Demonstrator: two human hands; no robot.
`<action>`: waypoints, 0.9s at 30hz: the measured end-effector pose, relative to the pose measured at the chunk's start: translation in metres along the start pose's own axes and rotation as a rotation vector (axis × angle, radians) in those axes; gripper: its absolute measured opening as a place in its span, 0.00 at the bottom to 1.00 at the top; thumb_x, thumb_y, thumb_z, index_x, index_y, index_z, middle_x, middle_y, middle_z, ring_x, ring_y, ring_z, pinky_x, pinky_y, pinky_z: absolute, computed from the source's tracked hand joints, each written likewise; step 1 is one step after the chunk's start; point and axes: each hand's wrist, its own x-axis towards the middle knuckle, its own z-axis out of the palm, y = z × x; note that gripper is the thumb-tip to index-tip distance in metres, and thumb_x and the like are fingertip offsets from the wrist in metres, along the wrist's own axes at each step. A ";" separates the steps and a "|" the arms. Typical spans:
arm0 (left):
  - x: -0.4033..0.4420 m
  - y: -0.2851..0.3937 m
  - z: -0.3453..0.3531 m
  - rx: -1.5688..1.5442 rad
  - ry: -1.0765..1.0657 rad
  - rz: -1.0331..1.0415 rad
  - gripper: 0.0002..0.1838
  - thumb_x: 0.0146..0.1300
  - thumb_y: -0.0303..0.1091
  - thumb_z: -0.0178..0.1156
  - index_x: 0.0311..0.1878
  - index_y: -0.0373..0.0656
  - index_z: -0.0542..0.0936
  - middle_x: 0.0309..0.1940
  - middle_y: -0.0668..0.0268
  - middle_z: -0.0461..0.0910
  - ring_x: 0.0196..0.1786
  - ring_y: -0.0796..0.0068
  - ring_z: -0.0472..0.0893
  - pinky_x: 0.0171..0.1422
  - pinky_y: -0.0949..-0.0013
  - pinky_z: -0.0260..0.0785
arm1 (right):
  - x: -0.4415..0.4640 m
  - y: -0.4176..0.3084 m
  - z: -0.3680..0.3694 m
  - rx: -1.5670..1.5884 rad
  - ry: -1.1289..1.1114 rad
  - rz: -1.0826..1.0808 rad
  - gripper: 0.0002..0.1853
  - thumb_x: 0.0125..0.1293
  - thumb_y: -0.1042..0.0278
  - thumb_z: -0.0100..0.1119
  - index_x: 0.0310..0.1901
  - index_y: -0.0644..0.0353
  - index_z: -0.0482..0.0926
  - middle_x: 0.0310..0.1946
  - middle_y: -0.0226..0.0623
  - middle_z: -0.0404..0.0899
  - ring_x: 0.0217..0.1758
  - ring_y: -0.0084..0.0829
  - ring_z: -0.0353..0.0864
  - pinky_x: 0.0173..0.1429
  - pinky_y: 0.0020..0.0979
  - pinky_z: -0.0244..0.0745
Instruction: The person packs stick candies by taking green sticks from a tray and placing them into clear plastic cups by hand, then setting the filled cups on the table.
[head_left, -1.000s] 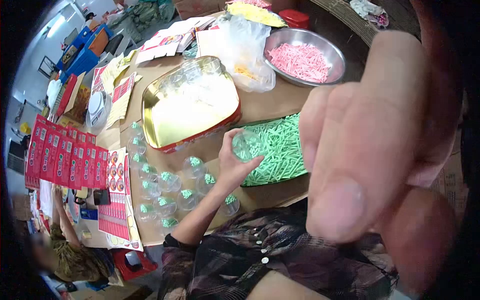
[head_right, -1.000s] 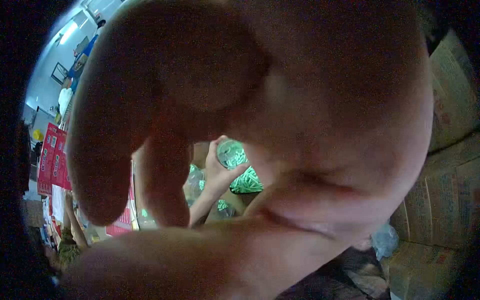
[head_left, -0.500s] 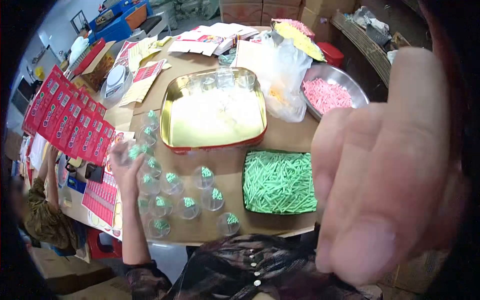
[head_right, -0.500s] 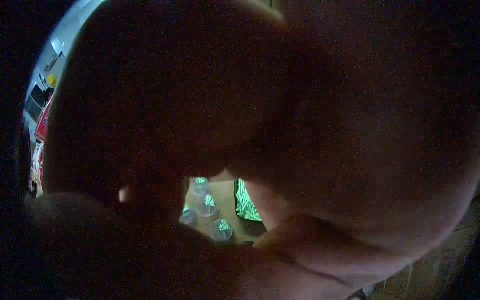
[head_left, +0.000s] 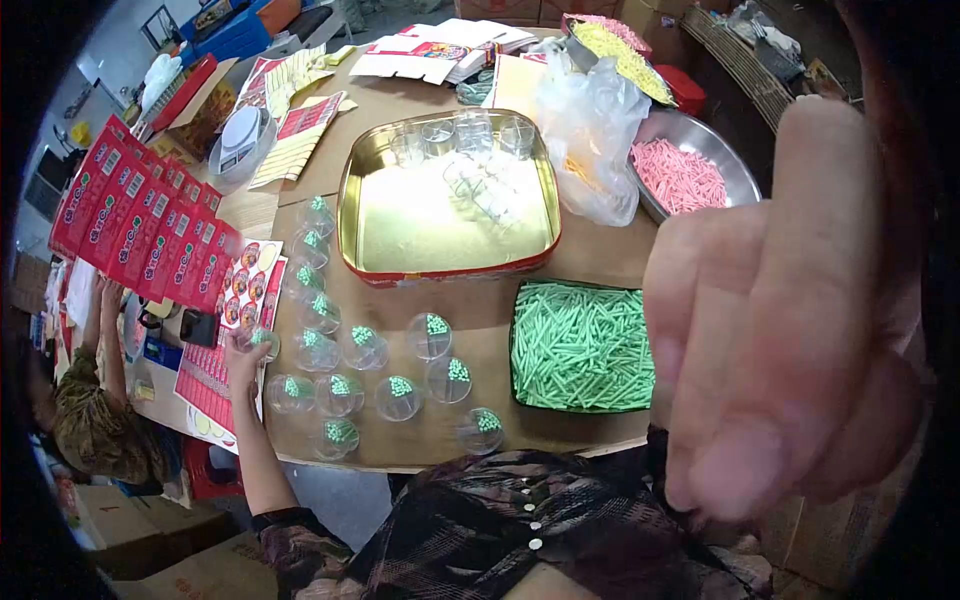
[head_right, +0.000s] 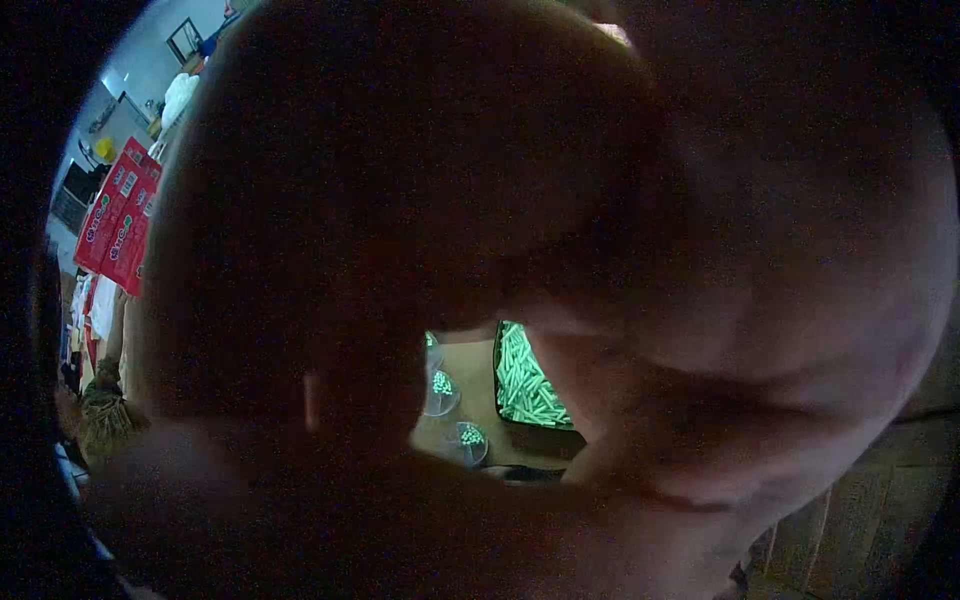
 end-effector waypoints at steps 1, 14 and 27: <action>0.002 -0.008 -0.004 0.013 0.006 -0.027 0.34 0.46 0.20 0.68 0.60 0.40 0.69 0.48 0.58 0.78 0.46 0.67 0.79 0.53 0.70 0.70 | -0.002 -0.002 0.000 -0.002 0.010 0.002 0.20 0.65 0.75 0.60 0.56 0.73 0.69 0.32 0.39 0.81 0.22 0.25 0.78 0.33 0.21 0.73; -0.009 0.028 -0.002 0.578 0.020 0.116 0.42 0.49 0.31 0.70 0.68 0.38 0.64 0.56 0.51 0.72 0.53 0.58 0.76 0.58 0.63 0.68 | -0.033 -0.017 0.011 0.014 0.180 0.064 0.18 0.65 0.78 0.58 0.55 0.74 0.69 0.30 0.38 0.81 0.20 0.24 0.77 0.33 0.20 0.72; -0.122 0.204 0.291 0.448 -1.013 0.520 0.16 0.56 0.39 0.68 0.43 0.37 0.82 0.39 0.58 0.82 0.44 0.61 0.79 0.50 0.65 0.71 | -0.261 -0.059 -0.082 -1.621 0.179 1.128 0.16 0.63 0.72 0.58 0.52 0.64 0.77 0.42 0.39 0.79 0.37 0.41 0.80 0.43 0.34 0.75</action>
